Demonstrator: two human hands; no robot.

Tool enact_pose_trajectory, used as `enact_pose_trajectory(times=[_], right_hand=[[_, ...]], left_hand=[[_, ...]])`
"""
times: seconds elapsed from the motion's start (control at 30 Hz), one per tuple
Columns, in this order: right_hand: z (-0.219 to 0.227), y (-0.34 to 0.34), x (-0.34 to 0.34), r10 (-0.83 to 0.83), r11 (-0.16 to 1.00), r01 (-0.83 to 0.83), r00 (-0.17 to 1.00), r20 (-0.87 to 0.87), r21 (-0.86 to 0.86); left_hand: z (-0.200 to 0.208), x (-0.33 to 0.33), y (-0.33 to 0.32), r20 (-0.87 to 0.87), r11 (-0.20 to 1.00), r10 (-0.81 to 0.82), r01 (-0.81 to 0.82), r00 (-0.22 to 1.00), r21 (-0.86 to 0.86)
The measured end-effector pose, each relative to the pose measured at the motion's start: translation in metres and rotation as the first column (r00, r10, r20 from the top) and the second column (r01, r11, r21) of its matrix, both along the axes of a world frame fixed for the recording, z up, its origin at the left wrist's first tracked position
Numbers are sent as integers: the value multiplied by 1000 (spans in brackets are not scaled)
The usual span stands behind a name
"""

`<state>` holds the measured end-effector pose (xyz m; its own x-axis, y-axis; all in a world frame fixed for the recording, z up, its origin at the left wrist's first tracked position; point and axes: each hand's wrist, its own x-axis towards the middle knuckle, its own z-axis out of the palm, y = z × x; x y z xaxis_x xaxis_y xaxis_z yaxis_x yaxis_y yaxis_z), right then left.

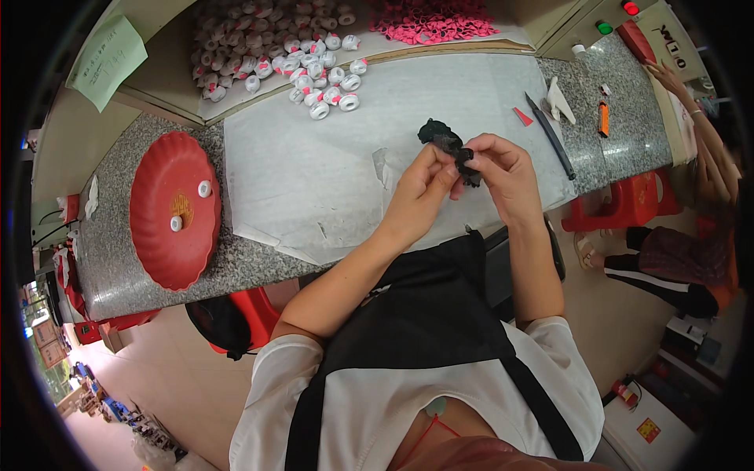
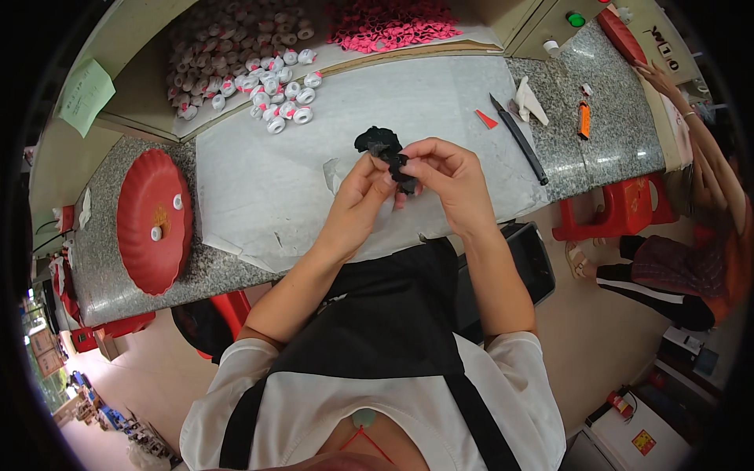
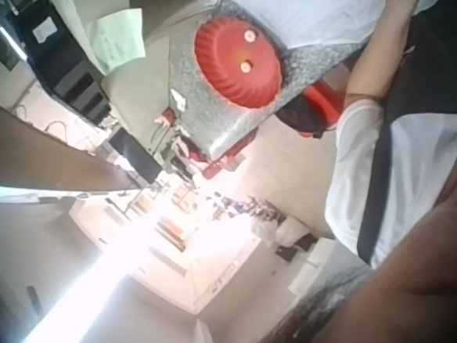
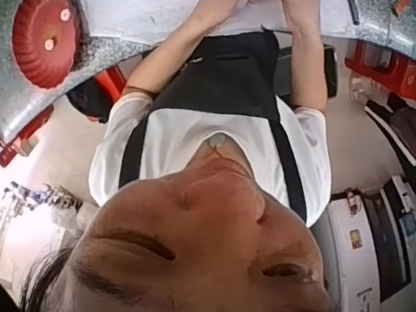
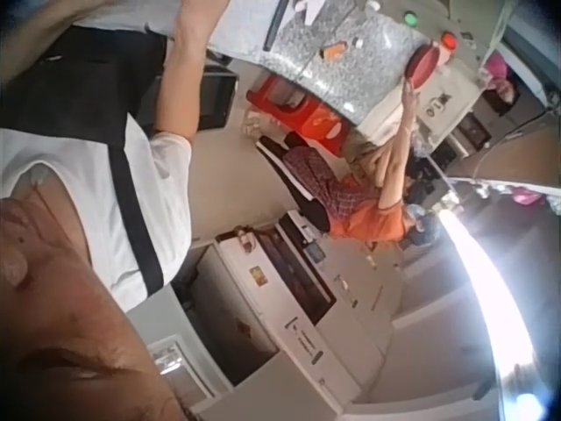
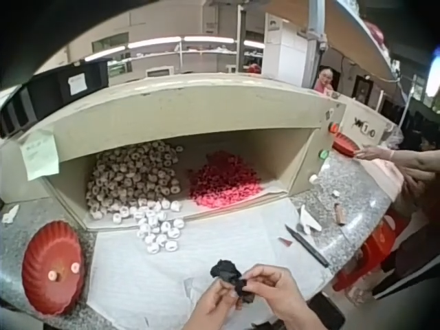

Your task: Assembling small toy figurines by gluing parts together at a factory workbench.

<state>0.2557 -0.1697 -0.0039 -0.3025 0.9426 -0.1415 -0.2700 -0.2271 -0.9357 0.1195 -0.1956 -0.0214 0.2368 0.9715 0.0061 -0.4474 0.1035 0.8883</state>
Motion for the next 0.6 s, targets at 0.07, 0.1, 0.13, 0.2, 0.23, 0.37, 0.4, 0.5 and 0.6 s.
enact_pose_trajectory(times=[0.07,0.1,0.13,0.2,0.23,0.37,0.4,0.5,0.6], right_hand=[[3,3,-2,25,992,-37,995,98,123],[4,7,-2,27,991,-40,995,99,129],[6,11,0,-93,980,78,993,78,182],[13,26,6,-324,902,262,936,139,343],[14,38,18,-362,877,195,868,339,439],[20,32,22,-661,652,-129,388,642,748],[19,22,12,-578,673,-122,528,622,729],[13,-13,-26,1,888,-175,926,378,426],[-1,-24,-54,-146,860,-52,928,344,507]], left_hand=[[-1,-3,-2,0,1000,-1,1,1000,13],[-2,-9,-2,-35,999,-20,22,999,36],[-2,-12,-3,-70,998,-39,43,997,56],[2,-14,-3,-62,998,-37,41,997,58],[6,-15,-5,-60,997,-41,45,997,57],[19,-17,-3,12,995,-18,17,1000,95],[21,-21,-4,-16,985,130,-127,991,120],[28,-20,-2,-22,919,388,-385,922,86],[31,-16,-1,73,902,410,-416,909,118]])
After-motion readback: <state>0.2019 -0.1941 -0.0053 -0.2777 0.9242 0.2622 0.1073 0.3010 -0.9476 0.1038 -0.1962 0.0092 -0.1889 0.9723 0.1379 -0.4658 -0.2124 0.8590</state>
